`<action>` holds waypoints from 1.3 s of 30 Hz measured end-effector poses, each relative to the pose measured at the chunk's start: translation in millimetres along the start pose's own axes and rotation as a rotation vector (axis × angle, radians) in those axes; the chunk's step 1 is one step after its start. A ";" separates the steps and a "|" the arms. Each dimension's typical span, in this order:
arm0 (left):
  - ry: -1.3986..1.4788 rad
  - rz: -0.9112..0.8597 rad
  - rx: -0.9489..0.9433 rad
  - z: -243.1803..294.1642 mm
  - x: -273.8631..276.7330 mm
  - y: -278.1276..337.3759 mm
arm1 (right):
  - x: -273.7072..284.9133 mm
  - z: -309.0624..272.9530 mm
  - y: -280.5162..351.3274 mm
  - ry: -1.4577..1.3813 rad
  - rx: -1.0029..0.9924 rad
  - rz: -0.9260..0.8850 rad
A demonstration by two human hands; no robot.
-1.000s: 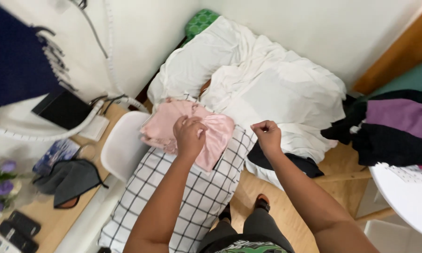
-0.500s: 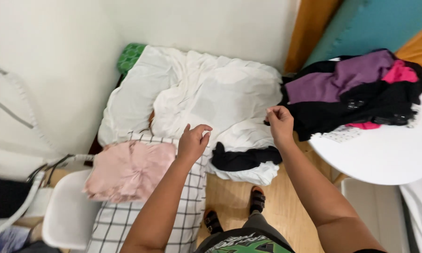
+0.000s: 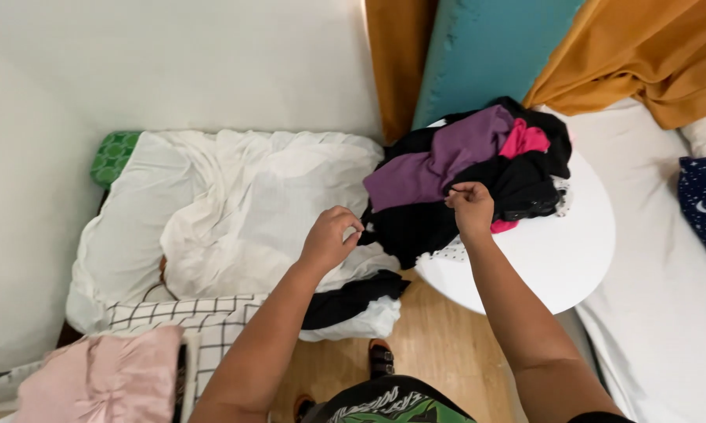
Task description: The person folds a pink satin top, a black sequined top, and a purple top by hand. They place each folded item on a white chair with a checkered cushion in a bedroom.
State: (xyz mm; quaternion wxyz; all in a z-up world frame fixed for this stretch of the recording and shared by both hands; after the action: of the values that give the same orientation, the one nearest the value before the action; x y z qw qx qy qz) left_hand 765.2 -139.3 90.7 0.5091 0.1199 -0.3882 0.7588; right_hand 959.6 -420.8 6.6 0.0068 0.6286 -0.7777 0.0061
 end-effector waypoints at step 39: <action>0.511 -0.003 0.390 72.3 -122.3 -78.4 | -22.4 -136.7 23.0 -0.479 -0.010 -0.487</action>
State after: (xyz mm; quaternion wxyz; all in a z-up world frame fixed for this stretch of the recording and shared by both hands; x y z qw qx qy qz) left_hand 873.1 -259.7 105.2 0.5587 0.0214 -0.0946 0.8237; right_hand 942.2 -391.6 142.8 -0.1718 0.7793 -0.5844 -0.1472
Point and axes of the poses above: each hand's wrist, its own y-axis away from the middle knuckle, its own x-axis out of the back of the hand, z = x × y, the point moved 3 cm from there along -y, towards the middle knuckle, and after that the axes turned 12 degrees about z, right-handed, at the moved point
